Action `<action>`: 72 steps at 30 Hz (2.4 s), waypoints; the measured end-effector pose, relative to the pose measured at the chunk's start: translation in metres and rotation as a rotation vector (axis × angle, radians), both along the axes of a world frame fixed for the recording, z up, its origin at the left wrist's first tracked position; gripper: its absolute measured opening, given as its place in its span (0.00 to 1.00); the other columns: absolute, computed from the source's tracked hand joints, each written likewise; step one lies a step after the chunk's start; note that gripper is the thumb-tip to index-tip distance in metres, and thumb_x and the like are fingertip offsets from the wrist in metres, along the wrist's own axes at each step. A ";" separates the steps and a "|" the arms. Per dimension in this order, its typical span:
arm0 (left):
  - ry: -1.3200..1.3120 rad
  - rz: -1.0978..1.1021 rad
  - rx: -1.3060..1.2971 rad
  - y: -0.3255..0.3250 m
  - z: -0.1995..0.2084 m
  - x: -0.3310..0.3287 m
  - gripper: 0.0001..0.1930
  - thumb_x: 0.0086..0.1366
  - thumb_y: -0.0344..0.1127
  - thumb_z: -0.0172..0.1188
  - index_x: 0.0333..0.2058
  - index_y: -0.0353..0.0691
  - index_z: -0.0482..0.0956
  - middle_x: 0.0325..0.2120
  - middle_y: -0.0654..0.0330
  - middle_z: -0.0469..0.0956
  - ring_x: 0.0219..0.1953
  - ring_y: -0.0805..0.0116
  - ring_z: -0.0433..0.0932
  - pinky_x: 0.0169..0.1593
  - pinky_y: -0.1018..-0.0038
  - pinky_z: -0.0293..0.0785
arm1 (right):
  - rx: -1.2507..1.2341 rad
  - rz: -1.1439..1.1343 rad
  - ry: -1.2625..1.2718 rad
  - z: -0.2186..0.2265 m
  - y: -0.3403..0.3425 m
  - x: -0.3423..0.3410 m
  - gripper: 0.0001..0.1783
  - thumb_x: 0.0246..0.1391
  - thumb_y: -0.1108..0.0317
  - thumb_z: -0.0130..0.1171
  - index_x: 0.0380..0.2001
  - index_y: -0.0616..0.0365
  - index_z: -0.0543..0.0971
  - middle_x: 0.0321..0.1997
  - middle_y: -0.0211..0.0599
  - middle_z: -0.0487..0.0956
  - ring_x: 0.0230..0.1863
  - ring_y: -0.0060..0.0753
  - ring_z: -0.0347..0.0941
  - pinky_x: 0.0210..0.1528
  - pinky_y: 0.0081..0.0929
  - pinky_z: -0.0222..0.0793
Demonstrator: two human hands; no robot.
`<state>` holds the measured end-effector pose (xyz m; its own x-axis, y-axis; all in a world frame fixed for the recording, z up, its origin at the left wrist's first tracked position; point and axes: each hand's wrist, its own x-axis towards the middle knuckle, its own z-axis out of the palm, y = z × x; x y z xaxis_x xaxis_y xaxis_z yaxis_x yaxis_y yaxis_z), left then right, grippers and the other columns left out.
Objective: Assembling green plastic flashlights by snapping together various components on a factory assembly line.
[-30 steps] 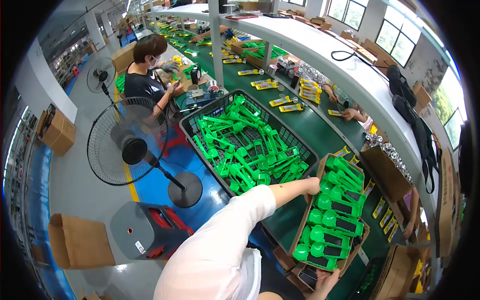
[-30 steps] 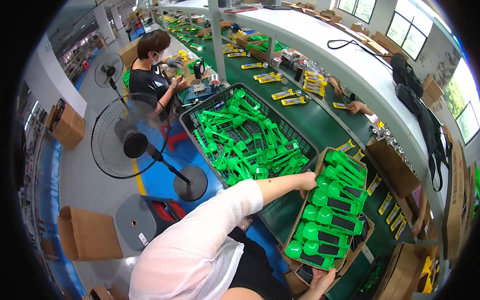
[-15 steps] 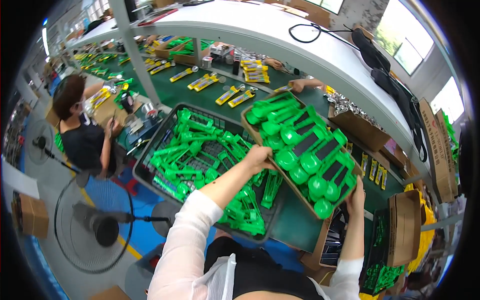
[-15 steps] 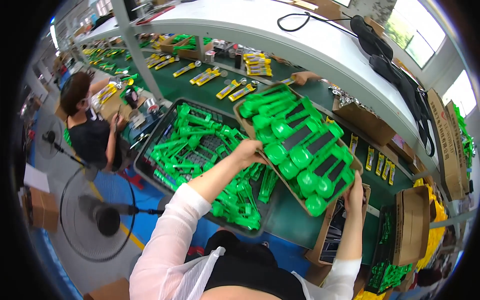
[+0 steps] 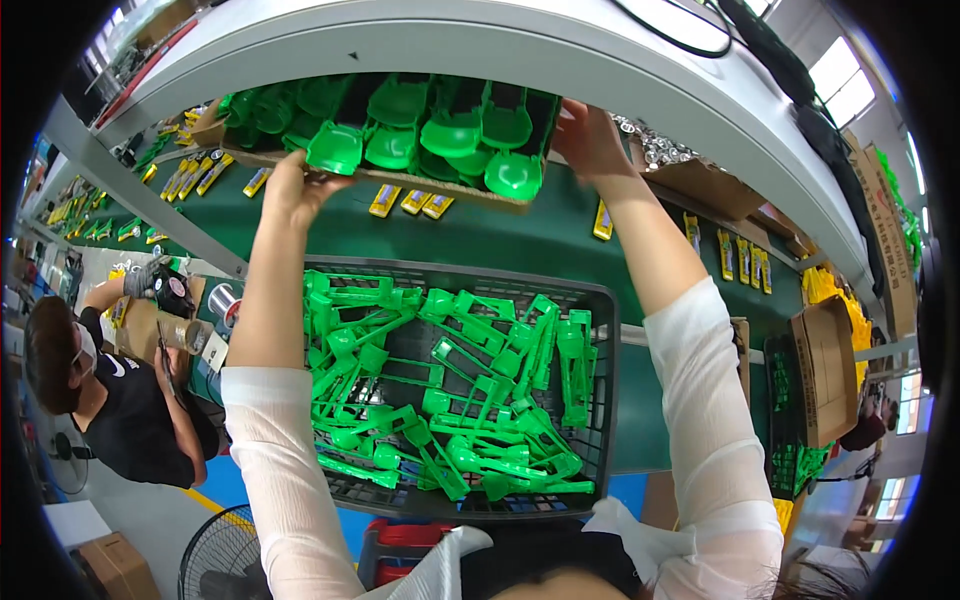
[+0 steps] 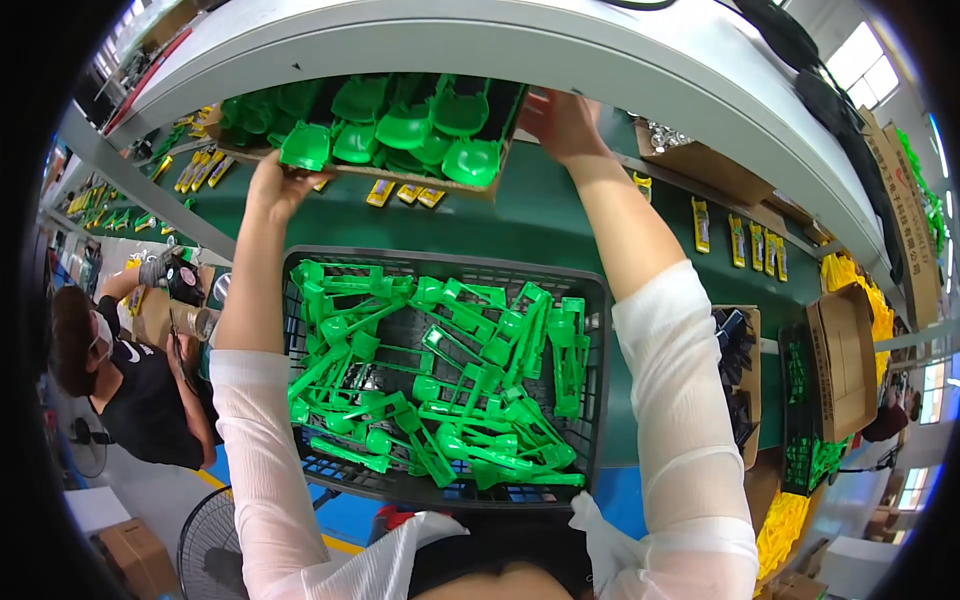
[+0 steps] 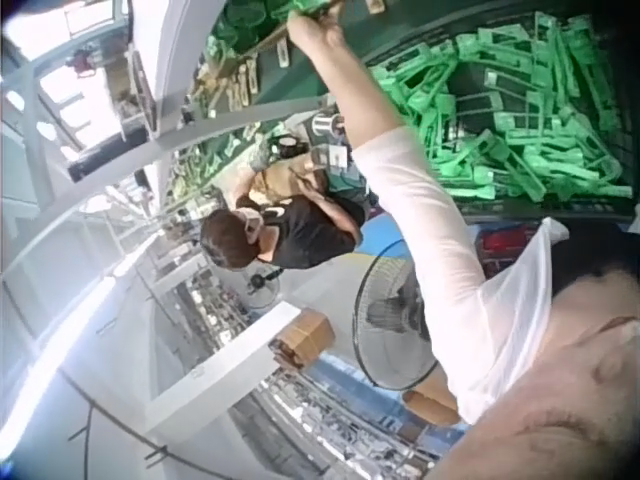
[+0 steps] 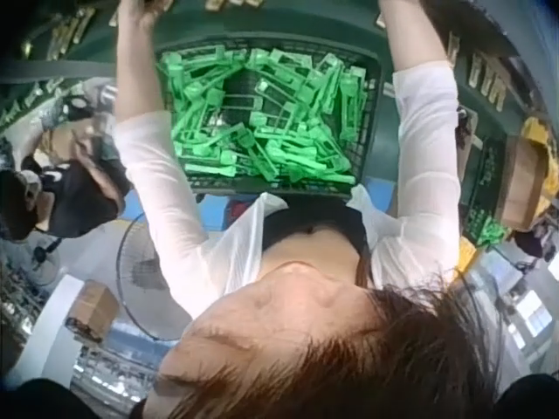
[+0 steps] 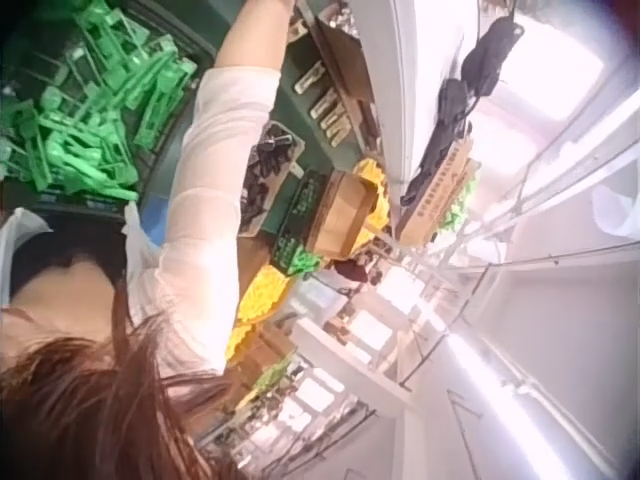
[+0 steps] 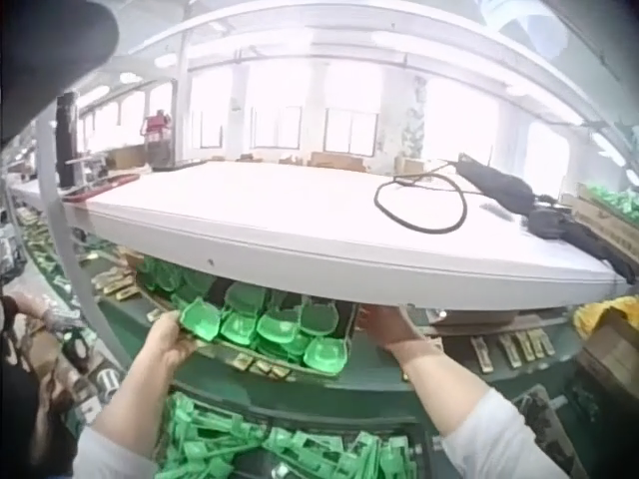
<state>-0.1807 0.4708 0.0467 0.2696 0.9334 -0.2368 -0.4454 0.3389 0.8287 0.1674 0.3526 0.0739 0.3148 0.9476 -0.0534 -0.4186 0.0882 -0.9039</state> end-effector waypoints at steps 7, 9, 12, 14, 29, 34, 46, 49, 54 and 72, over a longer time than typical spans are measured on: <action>-0.050 0.028 -0.097 0.063 -0.073 -0.020 0.08 0.52 0.22 0.44 0.32 0.30 0.67 0.31 0.50 0.69 0.34 0.54 0.73 0.38 0.52 0.76 | -0.111 -0.030 0.119 -0.058 0.058 -0.039 0.16 0.56 0.45 0.42 0.34 0.42 0.72 0.18 0.19 0.65 0.19 0.18 0.62 0.23 0.20 0.61; -0.082 0.010 -0.119 0.071 -0.117 -0.009 0.07 0.51 0.23 0.44 0.31 0.33 0.66 0.30 0.53 0.68 0.33 0.54 0.72 0.36 0.49 0.75 | 0.032 0.334 0.148 -0.110 0.060 -0.006 0.17 0.57 0.48 0.40 0.33 0.44 0.73 0.19 0.19 0.69 0.20 0.20 0.66 0.24 0.21 0.65; -0.142 -0.061 -0.313 0.072 -0.186 0.033 0.12 0.50 0.22 0.42 0.36 0.32 0.65 0.33 0.50 0.69 0.38 0.49 0.72 0.36 0.43 0.74 | -0.114 -0.095 0.415 -0.174 0.071 -0.003 0.22 0.55 0.50 0.39 0.34 0.53 0.76 0.33 0.34 0.80 0.34 0.33 0.76 0.40 0.32 0.72; -0.141 -0.063 -0.389 0.061 -0.208 0.051 0.15 0.50 0.22 0.42 0.39 0.30 0.66 0.37 0.46 0.69 0.41 0.45 0.71 0.40 0.38 0.70 | -0.110 -0.215 0.383 -0.208 0.070 0.004 0.23 0.55 0.50 0.38 0.35 0.55 0.76 0.34 0.36 0.80 0.33 0.35 0.76 0.40 0.33 0.72; -0.145 0.017 -0.776 0.096 -0.253 0.047 0.25 0.52 0.34 0.43 0.50 0.30 0.64 0.52 0.44 0.64 0.55 0.41 0.60 0.56 0.37 0.51 | -0.448 -0.126 -0.122 -0.215 -0.045 0.009 0.18 0.56 0.55 0.44 0.34 0.61 0.72 0.31 0.43 0.77 0.30 0.34 0.76 0.27 0.32 0.72; -0.143 0.050 -0.661 0.065 -0.209 0.063 0.27 0.53 0.44 0.44 0.51 0.38 0.63 0.54 0.49 0.61 0.56 0.42 0.57 0.54 0.35 0.48 | -0.386 -0.087 -0.247 -0.104 -0.276 0.045 0.14 0.54 0.59 0.53 0.38 0.58 0.75 0.31 0.35 0.78 0.28 0.26 0.75 0.30 0.22 0.73; 0.759 0.653 -0.058 -0.023 -0.151 0.075 0.18 0.55 0.41 0.54 0.36 0.29 0.77 0.36 0.56 0.77 0.34 0.63 0.76 0.41 0.71 0.72 | -1.351 -1.039 -0.952 -0.101 -0.767 0.148 0.11 0.42 0.63 0.50 0.22 0.55 0.79 0.28 0.43 0.79 0.32 0.44 0.76 0.36 0.36 0.71; 1.248 0.114 1.066 -0.189 -0.128 0.133 0.12 0.52 0.32 0.55 0.36 0.35 0.77 0.36 0.55 0.77 0.37 0.60 0.75 0.40 0.67 0.72 | -1.255 -1.158 -1.254 -0.087 -0.822 0.219 0.14 0.43 0.63 0.49 0.28 0.59 0.78 0.32 0.49 0.77 0.37 0.50 0.74 0.40 0.37 0.70; 0.706 -0.092 0.294 -0.469 -0.142 0.247 0.12 0.50 0.29 0.54 0.36 0.38 0.75 0.30 0.60 0.75 0.32 0.70 0.72 0.35 0.74 0.69 | -1.329 -1.427 -1.462 -0.031 -0.884 0.374 0.25 0.44 0.59 0.58 0.38 0.71 0.69 0.42 0.59 0.72 0.42 0.56 0.69 0.46 0.45 0.65; 0.954 -0.309 0.181 -0.698 -0.186 0.284 0.12 0.47 0.30 0.54 0.32 0.33 0.75 0.30 0.51 0.75 0.35 0.61 0.75 0.41 0.69 0.71 | -1.390 -0.978 -1.614 -0.019 -0.982 0.600 0.18 0.47 0.63 0.44 0.28 0.68 0.77 0.31 0.60 0.76 0.36 0.57 0.74 0.40 0.47 0.68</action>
